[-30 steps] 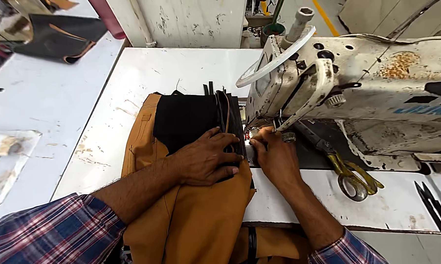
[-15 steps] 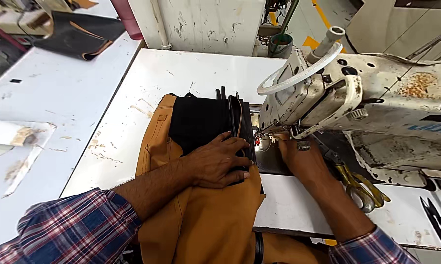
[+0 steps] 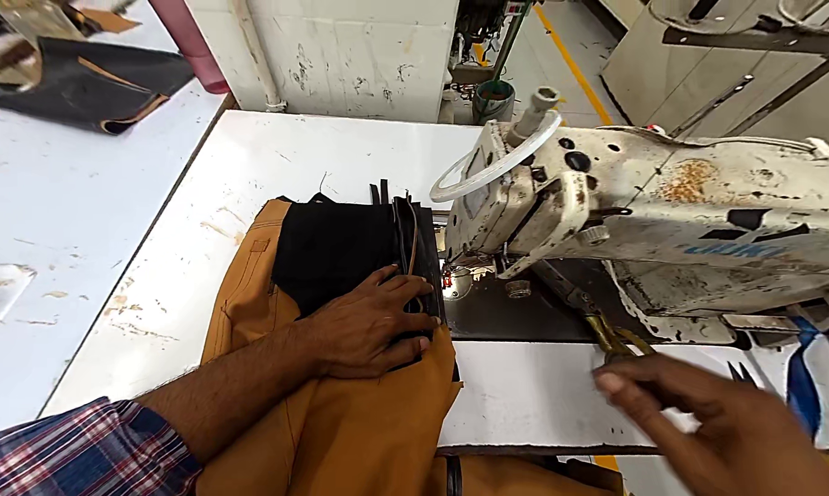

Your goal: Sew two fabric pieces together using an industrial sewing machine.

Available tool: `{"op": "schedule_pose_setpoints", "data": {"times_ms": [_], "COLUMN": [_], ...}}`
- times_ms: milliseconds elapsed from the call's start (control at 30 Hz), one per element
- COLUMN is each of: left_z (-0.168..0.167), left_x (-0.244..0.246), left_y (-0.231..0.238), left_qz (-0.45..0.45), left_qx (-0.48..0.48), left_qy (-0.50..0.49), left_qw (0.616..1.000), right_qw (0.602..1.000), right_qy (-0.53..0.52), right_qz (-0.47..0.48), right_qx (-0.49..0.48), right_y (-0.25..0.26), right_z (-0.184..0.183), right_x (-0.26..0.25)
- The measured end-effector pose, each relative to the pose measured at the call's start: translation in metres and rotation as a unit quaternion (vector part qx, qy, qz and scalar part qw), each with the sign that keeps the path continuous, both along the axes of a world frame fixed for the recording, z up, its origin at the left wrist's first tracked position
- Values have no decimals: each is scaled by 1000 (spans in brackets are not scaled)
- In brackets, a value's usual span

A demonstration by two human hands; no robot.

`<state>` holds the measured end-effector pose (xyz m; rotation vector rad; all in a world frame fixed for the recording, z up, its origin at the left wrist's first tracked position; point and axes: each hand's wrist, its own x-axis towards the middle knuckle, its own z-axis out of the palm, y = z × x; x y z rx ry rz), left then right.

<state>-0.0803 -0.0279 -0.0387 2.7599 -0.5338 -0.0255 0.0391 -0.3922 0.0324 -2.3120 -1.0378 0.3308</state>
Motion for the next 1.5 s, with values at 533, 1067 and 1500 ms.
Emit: {"op": "schedule_pose_setpoints", "data": {"times_ms": [533, 1067, 1500], "left_z": [-2, 33, -10], "left_x": [2, -14, -33], "left_y": [2, -36, -86], "left_qz": [-16, 13, 183], "left_qx": [1, 125, 83], "left_qy": [-33, 74, -20], "left_qw": [999, 989, 979], "right_qw": [976, 984, 992], "right_qy": [-173, -152, -97], "right_qz": [92, 73, 75], "right_qx": [89, 54, 43], "right_y": [118, 119, 115], "right_z": [-105, -99, -94], "right_x": [-30, -27, -16]}}
